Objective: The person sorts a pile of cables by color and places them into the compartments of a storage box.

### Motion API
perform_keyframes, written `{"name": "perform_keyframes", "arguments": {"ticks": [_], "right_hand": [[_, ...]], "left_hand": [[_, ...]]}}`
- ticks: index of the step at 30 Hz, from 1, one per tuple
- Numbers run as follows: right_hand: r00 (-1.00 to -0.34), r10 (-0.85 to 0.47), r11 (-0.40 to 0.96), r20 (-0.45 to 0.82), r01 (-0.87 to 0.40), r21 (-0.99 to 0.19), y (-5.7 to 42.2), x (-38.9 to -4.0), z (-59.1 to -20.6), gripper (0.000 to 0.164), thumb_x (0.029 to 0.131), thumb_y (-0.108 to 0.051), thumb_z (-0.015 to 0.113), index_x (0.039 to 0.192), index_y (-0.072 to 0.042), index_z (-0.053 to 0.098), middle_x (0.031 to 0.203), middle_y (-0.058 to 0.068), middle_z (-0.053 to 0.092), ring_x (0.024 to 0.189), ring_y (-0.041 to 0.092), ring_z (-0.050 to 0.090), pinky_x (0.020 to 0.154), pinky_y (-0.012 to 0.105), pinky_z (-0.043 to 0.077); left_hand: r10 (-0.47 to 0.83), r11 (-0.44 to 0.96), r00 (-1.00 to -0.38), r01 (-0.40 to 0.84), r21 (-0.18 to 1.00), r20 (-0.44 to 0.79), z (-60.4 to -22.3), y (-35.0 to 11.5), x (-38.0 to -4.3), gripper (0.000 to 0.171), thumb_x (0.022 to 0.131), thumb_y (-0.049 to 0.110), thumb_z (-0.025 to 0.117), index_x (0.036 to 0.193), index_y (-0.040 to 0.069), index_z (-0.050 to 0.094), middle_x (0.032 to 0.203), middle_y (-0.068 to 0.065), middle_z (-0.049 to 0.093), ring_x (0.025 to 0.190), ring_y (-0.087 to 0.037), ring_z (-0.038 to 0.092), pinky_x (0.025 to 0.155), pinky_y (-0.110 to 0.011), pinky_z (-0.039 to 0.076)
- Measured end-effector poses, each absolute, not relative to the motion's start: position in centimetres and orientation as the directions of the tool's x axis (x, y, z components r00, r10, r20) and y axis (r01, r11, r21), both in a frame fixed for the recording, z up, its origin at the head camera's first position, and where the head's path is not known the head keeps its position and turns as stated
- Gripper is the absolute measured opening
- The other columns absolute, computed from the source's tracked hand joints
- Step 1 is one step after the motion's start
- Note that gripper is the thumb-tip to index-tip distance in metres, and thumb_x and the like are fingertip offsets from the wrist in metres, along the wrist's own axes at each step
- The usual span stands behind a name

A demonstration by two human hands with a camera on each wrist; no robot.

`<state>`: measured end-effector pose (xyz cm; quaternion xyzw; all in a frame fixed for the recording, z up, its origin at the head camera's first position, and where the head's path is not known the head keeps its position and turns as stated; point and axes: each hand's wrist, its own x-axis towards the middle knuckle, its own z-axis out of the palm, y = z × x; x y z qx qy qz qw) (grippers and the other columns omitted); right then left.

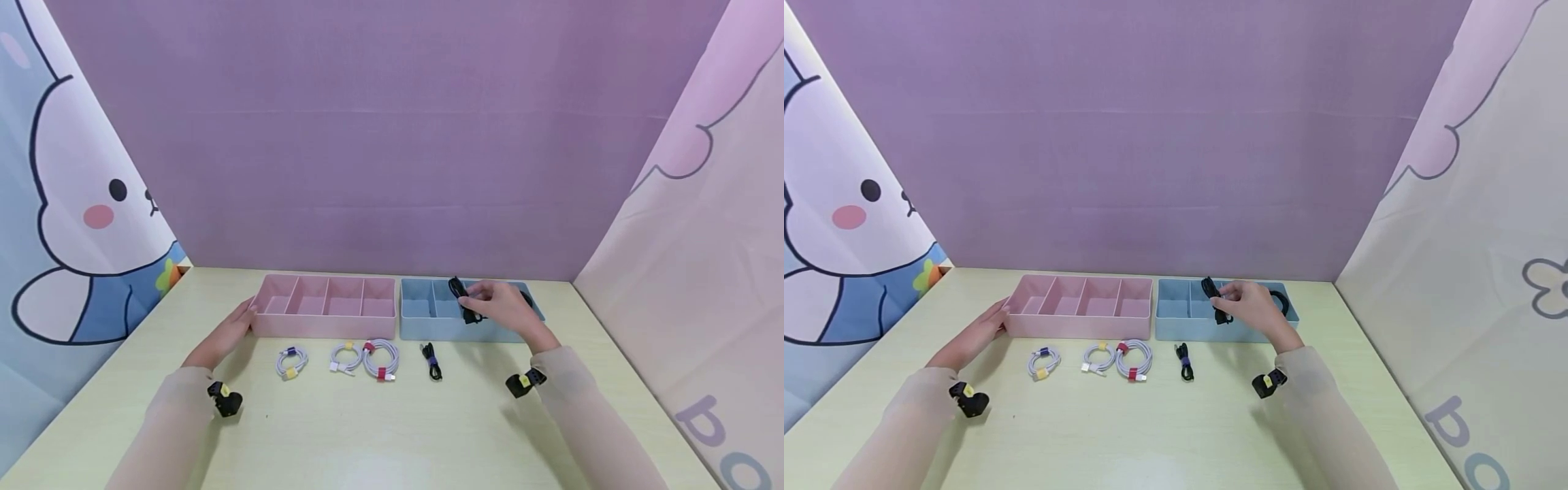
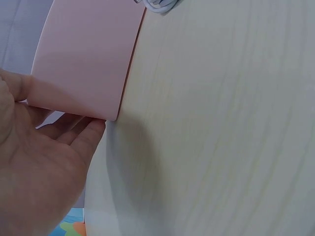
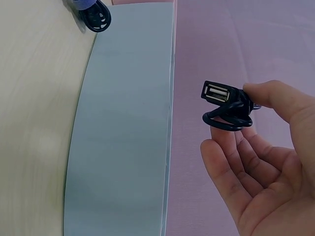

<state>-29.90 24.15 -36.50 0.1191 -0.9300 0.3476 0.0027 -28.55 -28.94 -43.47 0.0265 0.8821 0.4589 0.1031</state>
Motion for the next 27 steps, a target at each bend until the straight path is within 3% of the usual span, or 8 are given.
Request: {"name": "perform_keyframes", "arguments": {"ticks": [12, 19, 27], "right_hand": [[-0.974, -0.205, 0.733, 0.098, -0.219, -0.644, 23.8, -30.6, -36.4, 0.046, 0.094, -0.045, 0.068, 0.124, -0.009, 0.067, 0.107, 0.006, 0.07, 0.092, 0.022, 0.065, 0.074, 0.039, 0.056], [-0.974, -0.203, 0.697, 0.104, -0.218, -0.683, 23.4, -30.9, -36.2, 0.046, 0.095, -0.043, 0.069, 0.124, -0.007, 0.066, 0.101, 0.007, 0.07, 0.08, 0.023, 0.066, 0.068, 0.044, 0.056], [-0.979, -0.178, 0.709, 0.095, -0.195, -0.677, 23.2, -31.4, -36.5, 0.049, 0.095, -0.043, 0.068, 0.128, -0.007, 0.065, 0.101, 0.007, 0.07, 0.08, 0.025, 0.065, 0.064, 0.037, 0.053]], "left_hand": [[0.126, 0.54, -0.978, -0.074, 0.838, -0.168, -43.8, -29.6, -29.0, 0.08, 0.105, 0.059, 0.026, 0.161, 0.011, -0.003, 0.165, -0.024, -0.003, 0.147, -0.05, -0.003, 0.113, -0.072, 0.005], [0.11, 0.545, -0.978, -0.09, 0.834, -0.177, -43.8, -29.6, -28.9, 0.083, 0.103, 0.063, 0.029, 0.162, 0.013, -0.002, 0.165, -0.023, -0.002, 0.148, -0.05, -0.001, 0.112, -0.074, 0.005], [0.108, 0.529, -0.978, -0.095, 0.843, -0.178, -43.8, -29.6, -29.0, 0.084, 0.103, 0.064, 0.03, 0.162, 0.014, -0.001, 0.166, -0.022, -0.001, 0.148, -0.05, 0.002, 0.113, -0.072, 0.008]]}}
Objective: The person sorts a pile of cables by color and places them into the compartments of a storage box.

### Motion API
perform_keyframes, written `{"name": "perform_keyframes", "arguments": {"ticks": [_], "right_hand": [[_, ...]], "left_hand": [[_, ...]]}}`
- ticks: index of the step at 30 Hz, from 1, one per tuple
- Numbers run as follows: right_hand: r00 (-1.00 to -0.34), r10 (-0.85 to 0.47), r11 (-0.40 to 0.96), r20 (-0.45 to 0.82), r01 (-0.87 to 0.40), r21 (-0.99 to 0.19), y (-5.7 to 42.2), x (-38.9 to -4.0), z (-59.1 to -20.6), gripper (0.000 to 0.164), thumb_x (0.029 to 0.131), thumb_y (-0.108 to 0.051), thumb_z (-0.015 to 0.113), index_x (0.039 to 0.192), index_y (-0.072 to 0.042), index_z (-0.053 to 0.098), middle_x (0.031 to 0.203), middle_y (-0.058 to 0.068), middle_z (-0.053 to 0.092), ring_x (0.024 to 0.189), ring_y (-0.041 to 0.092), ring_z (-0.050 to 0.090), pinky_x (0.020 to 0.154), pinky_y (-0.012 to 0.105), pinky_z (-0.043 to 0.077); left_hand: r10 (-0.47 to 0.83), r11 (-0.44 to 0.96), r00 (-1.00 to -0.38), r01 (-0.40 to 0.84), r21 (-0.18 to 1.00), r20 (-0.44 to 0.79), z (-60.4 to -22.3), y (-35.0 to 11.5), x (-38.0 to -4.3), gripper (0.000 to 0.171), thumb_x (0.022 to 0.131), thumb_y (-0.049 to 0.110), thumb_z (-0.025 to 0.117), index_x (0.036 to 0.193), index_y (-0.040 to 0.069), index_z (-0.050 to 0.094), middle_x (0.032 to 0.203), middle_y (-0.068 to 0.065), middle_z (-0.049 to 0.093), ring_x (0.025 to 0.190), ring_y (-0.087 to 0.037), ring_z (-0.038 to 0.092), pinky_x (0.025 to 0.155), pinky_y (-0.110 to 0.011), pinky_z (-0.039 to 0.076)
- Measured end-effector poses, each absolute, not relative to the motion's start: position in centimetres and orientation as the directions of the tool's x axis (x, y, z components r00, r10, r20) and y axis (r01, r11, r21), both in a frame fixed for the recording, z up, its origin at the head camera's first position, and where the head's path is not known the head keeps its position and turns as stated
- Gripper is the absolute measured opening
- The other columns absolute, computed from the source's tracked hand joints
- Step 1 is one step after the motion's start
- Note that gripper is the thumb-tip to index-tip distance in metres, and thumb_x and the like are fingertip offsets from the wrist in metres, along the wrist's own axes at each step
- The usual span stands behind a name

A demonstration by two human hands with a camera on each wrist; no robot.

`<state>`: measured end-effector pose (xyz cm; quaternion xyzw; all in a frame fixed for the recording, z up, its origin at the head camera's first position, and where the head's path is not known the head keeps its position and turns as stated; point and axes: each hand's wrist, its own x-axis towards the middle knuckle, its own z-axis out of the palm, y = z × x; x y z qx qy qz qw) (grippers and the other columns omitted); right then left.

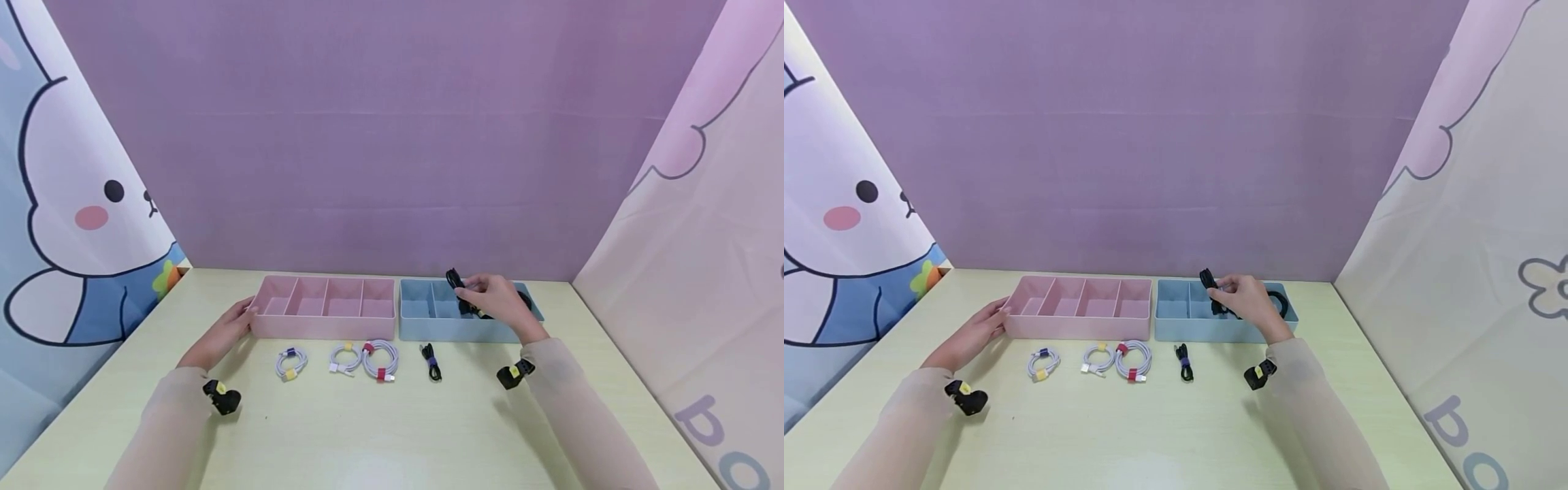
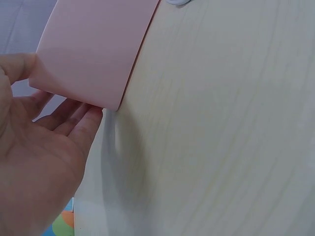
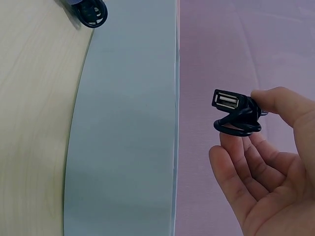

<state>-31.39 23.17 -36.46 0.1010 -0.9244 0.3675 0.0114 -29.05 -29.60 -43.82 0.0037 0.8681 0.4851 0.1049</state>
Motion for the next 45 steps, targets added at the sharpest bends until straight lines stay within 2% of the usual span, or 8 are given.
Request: {"name": "perform_keyframes", "arguments": {"ticks": [8, 29, 38, 45], "right_hand": [[-0.982, -0.156, 0.72, 0.102, -0.184, -0.669, 22.8, -32.2, -37.1, 0.051, 0.095, -0.045, 0.068, 0.128, -0.007, 0.065, 0.108, 0.01, 0.07, 0.087, 0.022, 0.066, 0.072, 0.039, 0.056], [-0.983, -0.161, 0.753, 0.086, -0.178, -0.633, 22.3, -33.5, -38.0, 0.046, 0.096, -0.039, 0.068, 0.123, -0.002, 0.066, 0.115, 0.017, 0.067, 0.091, 0.027, 0.066, 0.073, 0.042, 0.057], [-0.983, -0.158, 0.758, 0.088, -0.178, -0.628, 22.4, -33.4, -38.1, 0.033, 0.096, -0.034, 0.068, 0.115, -0.007, 0.071, 0.108, 0.011, 0.068, 0.085, 0.024, 0.065, 0.068, 0.038, 0.056], [-0.981, -0.175, 0.753, 0.081, -0.186, -0.631, 22.5, -33.4, -38.2, 0.033, 0.096, -0.033, 0.069, 0.116, -0.007, 0.071, 0.107, 0.011, 0.069, 0.085, 0.021, 0.065, 0.069, 0.039, 0.056]], "left_hand": [[0.097, 0.521, -0.973, -0.13, 0.844, -0.21, -44.0, -29.6, -29.0, 0.085, 0.101, 0.066, 0.03, 0.162, 0.017, -0.003, 0.166, -0.021, -0.002, 0.148, -0.05, 0.001, 0.112, -0.073, 0.009], [0.095, 0.522, -0.974, -0.127, 0.844, -0.205, -44.0, -29.5, -28.8, 0.086, 0.101, 0.067, 0.03, 0.162, 0.016, -0.003, 0.166, -0.021, -0.001, 0.148, -0.05, 0.001, 0.111, -0.074, 0.009], [0.091, 0.528, -0.973, -0.134, 0.839, -0.213, -44.0, -29.4, -28.8, 0.086, 0.101, 0.068, 0.029, 0.162, 0.016, -0.003, 0.166, -0.021, -0.001, 0.148, -0.049, 0.002, 0.111, -0.074, 0.009], [0.097, 0.529, -0.975, -0.121, 0.84, -0.202, -44.0, -29.5, -28.8, 0.087, 0.101, 0.067, 0.03, 0.162, 0.014, -0.002, 0.166, -0.022, 0.001, 0.148, -0.049, 0.003, 0.112, -0.073, 0.011]]}}
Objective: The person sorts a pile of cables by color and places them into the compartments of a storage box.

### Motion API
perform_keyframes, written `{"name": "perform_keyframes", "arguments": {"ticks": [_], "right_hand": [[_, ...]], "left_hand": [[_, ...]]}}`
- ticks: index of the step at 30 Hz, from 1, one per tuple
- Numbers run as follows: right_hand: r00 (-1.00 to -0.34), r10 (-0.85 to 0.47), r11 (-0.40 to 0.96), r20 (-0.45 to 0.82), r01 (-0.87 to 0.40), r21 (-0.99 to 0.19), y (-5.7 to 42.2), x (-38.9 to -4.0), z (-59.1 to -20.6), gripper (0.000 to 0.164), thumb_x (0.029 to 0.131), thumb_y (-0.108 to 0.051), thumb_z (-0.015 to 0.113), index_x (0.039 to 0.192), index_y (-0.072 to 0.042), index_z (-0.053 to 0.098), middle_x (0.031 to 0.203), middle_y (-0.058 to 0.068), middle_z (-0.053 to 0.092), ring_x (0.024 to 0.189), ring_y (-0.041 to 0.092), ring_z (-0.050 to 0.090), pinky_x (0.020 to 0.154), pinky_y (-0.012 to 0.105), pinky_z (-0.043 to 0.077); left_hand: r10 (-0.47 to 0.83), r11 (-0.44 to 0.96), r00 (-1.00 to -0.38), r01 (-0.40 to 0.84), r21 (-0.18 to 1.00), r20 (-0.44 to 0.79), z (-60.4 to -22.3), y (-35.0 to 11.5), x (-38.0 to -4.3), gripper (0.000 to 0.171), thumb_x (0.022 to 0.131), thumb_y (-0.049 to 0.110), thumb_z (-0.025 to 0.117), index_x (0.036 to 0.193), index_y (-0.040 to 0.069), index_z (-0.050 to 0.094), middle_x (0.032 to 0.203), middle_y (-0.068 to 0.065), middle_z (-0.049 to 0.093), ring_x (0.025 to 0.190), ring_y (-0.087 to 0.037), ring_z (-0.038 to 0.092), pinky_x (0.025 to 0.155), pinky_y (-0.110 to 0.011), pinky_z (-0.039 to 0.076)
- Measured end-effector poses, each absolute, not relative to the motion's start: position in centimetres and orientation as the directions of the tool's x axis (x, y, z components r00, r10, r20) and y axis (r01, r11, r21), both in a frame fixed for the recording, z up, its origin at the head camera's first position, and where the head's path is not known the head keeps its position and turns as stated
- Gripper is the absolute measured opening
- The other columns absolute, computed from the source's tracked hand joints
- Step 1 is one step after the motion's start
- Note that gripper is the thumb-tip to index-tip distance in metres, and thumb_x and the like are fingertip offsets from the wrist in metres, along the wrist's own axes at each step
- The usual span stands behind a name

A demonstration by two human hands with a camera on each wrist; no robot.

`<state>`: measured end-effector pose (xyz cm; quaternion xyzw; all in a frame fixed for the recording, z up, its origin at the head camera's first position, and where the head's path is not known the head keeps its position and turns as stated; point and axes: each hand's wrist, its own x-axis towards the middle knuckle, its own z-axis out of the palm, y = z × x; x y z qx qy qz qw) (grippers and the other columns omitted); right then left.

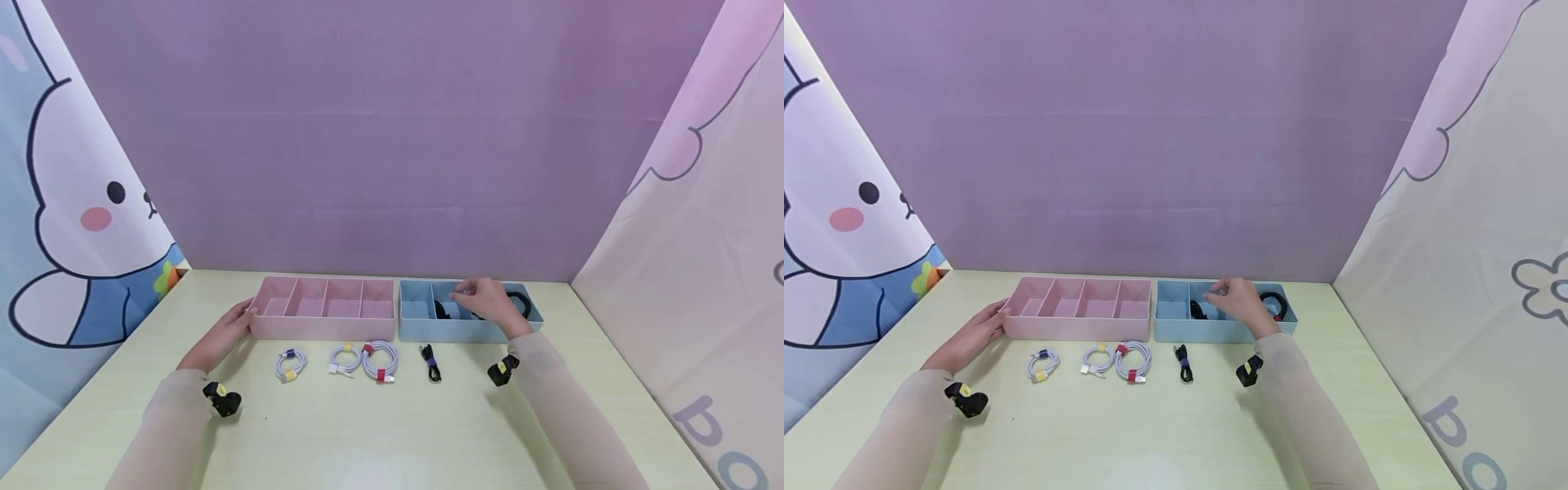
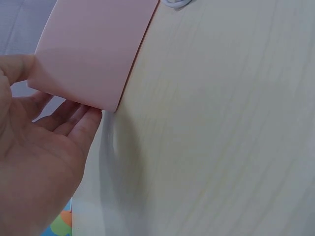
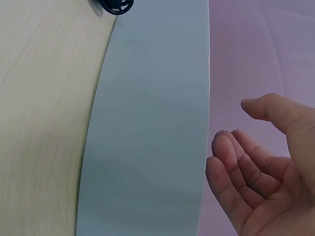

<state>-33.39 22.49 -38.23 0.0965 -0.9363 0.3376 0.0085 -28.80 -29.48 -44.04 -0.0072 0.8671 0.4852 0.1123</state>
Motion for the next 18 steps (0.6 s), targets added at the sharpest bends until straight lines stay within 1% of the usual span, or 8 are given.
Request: {"name": "perform_keyframes", "arguments": {"ticks": [5, 9, 13, 16, 18], "right_hand": [[-0.98, -0.181, 0.746, 0.084, -0.192, -0.637, 22.6, -33.2, -38.3, 0.033, 0.096, -0.034, 0.068, 0.117, -0.008, 0.071, 0.11, 0.011, 0.069, 0.089, 0.023, 0.067, 0.071, 0.04, 0.057], [-0.977, -0.189, 0.739, 0.095, -0.206, -0.642, 22.6, -33.1, -38.4, 0.035, 0.095, -0.037, 0.069, 0.117, -0.009, 0.071, 0.111, 0.011, 0.07, 0.092, 0.024, 0.066, 0.071, 0.039, 0.057], [-0.973, -0.201, 0.734, 0.11, -0.224, -0.641, 22.7, -32.9, -38.4, 0.036, 0.095, -0.038, 0.069, 0.117, -0.01, 0.071, 0.109, 0.01, 0.07, 0.09, 0.023, 0.067, 0.069, 0.038, 0.057], [-0.972, -0.203, 0.728, 0.117, -0.229, -0.646, 22.6, -32.5, -38.3, 0.033, 0.095, -0.038, 0.069, 0.116, -0.012, 0.071, 0.105, 0.008, 0.071, 0.089, 0.022, 0.067, 0.069, 0.038, 0.057], [-0.971, -0.208, 0.721, 0.118, -0.233, -0.652, 22.6, -32.2, -38.3, 0.031, 0.095, -0.036, 0.069, 0.115, -0.012, 0.071, 0.103, 0.006, 0.071, 0.089, 0.024, 0.067, 0.069, 0.038, 0.056]], "left_hand": [[0.109, 0.52, -0.979, -0.09, 0.849, -0.17, -44.1, -29.6, -28.9, 0.086, 0.102, 0.064, 0.03, 0.162, 0.011, -0.001, 0.165, -0.024, 0.003, 0.148, -0.048, 0.006, 0.115, -0.069, 0.012], [0.115, 0.51, -0.98, -0.084, 0.856, -0.164, -44.2, -29.6, -29.0, 0.084, 0.103, 0.062, 0.03, 0.162, 0.01, -0.001, 0.165, -0.024, 0.003, 0.149, -0.048, 0.006, 0.115, -0.068, 0.012], [0.118, 0.504, -0.98, -0.082, 0.86, -0.163, -44.1, -29.5, -29.0, 0.083, 0.104, 0.062, 0.03, 0.162, 0.01, -0.001, 0.165, -0.024, 0.003, 0.149, -0.047, 0.006, 0.116, -0.067, 0.013], [0.117, 0.507, -0.98, -0.083, 0.858, -0.164, -44.1, -29.5, -29.1, 0.084, 0.103, 0.062, 0.03, 0.162, 0.01, 0.0, 0.165, -0.024, 0.004, 0.149, -0.047, 0.007, 0.116, -0.067, 0.013], [0.115, 0.508, -0.98, -0.085, 0.857, -0.165, -44.0, -29.5, -29.1, 0.084, 0.103, 0.063, 0.03, 0.162, 0.011, 0.0, 0.165, -0.024, 0.004, 0.149, -0.047, 0.007, 0.116, -0.067, 0.013]]}}
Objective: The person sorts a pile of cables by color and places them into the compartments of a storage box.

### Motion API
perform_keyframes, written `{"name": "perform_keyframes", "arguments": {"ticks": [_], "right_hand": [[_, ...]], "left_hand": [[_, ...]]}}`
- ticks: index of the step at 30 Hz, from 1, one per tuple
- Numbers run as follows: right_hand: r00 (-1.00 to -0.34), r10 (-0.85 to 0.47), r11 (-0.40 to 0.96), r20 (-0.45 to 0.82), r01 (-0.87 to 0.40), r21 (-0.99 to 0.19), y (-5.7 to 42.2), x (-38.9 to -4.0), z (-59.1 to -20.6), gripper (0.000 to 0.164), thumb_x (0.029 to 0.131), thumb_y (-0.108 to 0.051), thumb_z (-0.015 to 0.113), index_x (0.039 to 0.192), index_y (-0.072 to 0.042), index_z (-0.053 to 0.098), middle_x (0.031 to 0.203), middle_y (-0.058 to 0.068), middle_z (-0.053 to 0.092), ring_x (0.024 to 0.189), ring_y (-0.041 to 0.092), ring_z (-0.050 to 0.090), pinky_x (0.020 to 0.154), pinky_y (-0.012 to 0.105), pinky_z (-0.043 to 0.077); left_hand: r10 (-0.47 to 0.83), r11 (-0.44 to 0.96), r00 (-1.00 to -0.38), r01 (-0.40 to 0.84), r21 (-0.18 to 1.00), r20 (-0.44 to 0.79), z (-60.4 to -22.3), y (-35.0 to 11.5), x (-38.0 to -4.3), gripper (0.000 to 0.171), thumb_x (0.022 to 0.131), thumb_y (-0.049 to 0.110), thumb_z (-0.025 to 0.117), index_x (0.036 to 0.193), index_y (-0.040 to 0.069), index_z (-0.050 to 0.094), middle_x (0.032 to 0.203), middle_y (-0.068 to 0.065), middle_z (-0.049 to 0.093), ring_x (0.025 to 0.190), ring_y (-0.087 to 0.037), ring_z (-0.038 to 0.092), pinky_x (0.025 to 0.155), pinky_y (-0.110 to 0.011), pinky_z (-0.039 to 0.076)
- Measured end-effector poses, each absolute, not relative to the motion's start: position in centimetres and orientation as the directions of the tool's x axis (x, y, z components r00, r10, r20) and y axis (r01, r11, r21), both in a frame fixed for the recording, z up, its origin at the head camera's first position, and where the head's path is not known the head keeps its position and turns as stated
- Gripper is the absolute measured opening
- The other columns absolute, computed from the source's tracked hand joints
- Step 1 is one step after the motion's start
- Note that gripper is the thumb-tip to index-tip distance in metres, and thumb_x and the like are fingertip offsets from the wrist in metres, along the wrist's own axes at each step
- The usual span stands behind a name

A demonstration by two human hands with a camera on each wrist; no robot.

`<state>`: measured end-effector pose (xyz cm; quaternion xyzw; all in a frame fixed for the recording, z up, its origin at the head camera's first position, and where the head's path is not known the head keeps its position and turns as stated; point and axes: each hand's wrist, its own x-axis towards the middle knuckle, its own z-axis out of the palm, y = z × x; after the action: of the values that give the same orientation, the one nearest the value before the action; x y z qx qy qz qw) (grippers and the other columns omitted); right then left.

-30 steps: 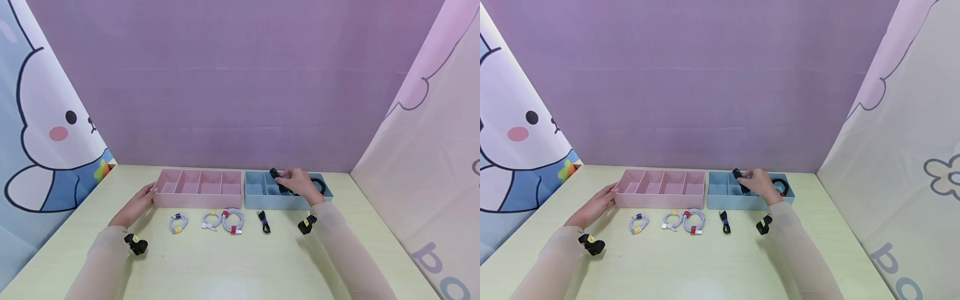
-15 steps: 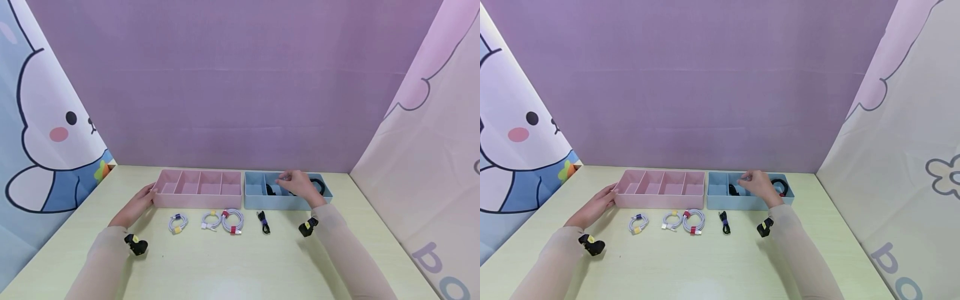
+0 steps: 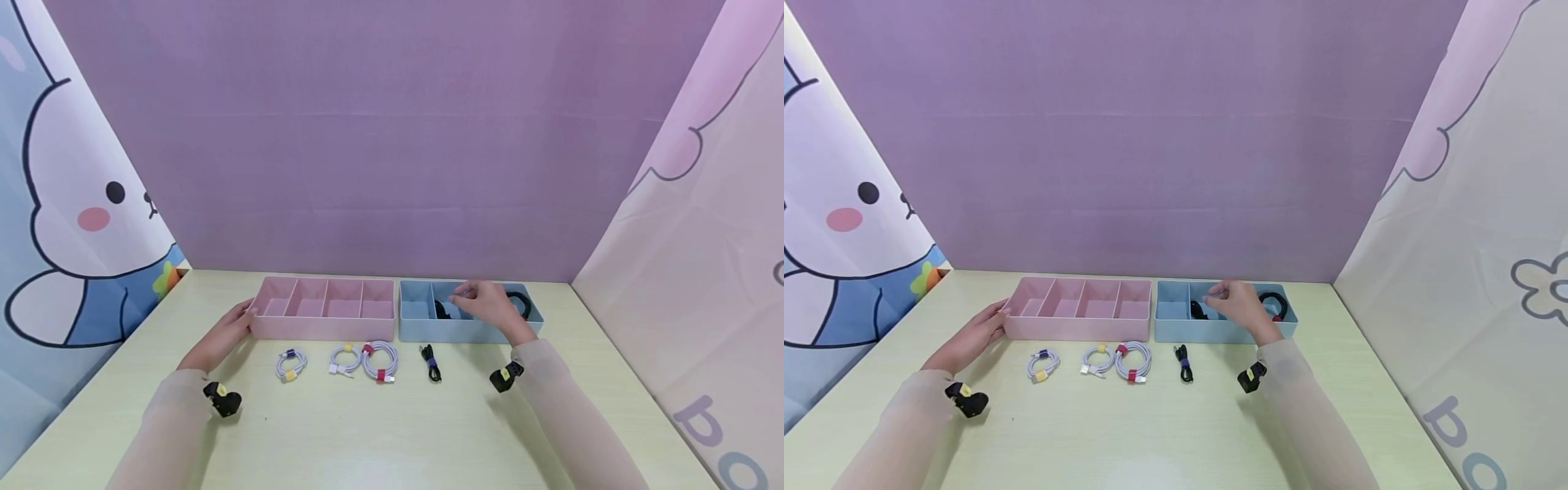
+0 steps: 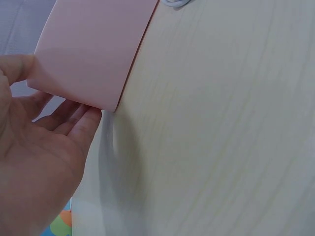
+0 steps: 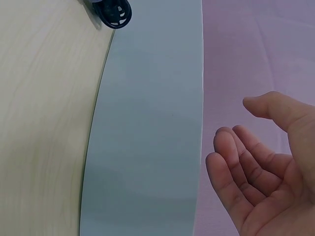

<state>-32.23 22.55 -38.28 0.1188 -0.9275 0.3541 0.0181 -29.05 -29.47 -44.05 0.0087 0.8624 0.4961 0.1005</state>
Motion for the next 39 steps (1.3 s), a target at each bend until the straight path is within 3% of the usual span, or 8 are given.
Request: {"name": "perform_keyframes", "arguments": {"ticks": [13, 19, 28, 39], "right_hand": [[-0.966, -0.241, 0.68, 0.093, -0.237, -0.694, 22.6, -31.9, -38.6, 0.026, 0.097, -0.03, 0.068, 0.114, -0.011, 0.071, 0.098, 0.005, 0.071, 0.094, 0.034, 0.067, 0.073, 0.04, 0.055], [-0.965, -0.244, 0.702, 0.096, -0.244, -0.669, 22.5, -31.4, -38.5, 0.026, 0.096, -0.03, 0.069, 0.113, -0.011, 0.071, 0.098, 0.006, 0.072, 0.091, 0.03, 0.067, 0.075, 0.042, 0.055], [-0.962, -0.256, 0.708, 0.094, -0.253, -0.66, 22.4, -30.8, -38.8, 0.025, 0.096, -0.033, 0.068, 0.112, -0.013, 0.072, 0.096, -0.001, 0.07, 0.084, 0.016, 0.064, 0.075, 0.039, 0.056], [-0.954, -0.278, 0.704, 0.114, -0.283, -0.652, 22.5, -29.7, -38.8, 0.024, 0.096, -0.032, 0.07, 0.109, -0.012, 0.072, 0.092, -0.002, 0.069, 0.081, 0.014, 0.064, 0.071, 0.036, 0.055]], "left_hand": [[0.107, 0.506, -0.979, -0.097, 0.857, -0.173, -44.2, -29.2, -29.3, 0.083, 0.103, 0.062, 0.03, 0.162, 0.012, -0.001, 0.165, -0.023, 0.002, 0.149, -0.047, 0.008, 0.117, -0.064, 0.015], [0.11, 0.51, -0.977, -0.1, 0.854, -0.18, -44.2, -29.3, -29.3, 0.083, 0.103, 0.063, 0.029, 0.162, 0.013, -0.001, 0.165, -0.023, 0.001, 0.149, -0.048, 0.007, 0.116, -0.066, 0.014], [0.101, 0.502, -0.977, -0.11, 0.858, -0.185, -44.3, -29.2, -29.3, 0.082, 0.104, 0.061, 0.029, 0.162, 0.012, -0.001, 0.165, -0.023, 0.003, 0.149, -0.046, 0.009, 0.117, -0.063, 0.016], [0.105, 0.512, -0.978, -0.103, 0.853, -0.181, -44.1, -29.2, -29.1, 0.082, 0.104, 0.062, 0.029, 0.162, 0.013, -0.001, 0.165, -0.023, 0.002, 0.149, -0.047, 0.007, 0.116, -0.066, 0.015]]}}
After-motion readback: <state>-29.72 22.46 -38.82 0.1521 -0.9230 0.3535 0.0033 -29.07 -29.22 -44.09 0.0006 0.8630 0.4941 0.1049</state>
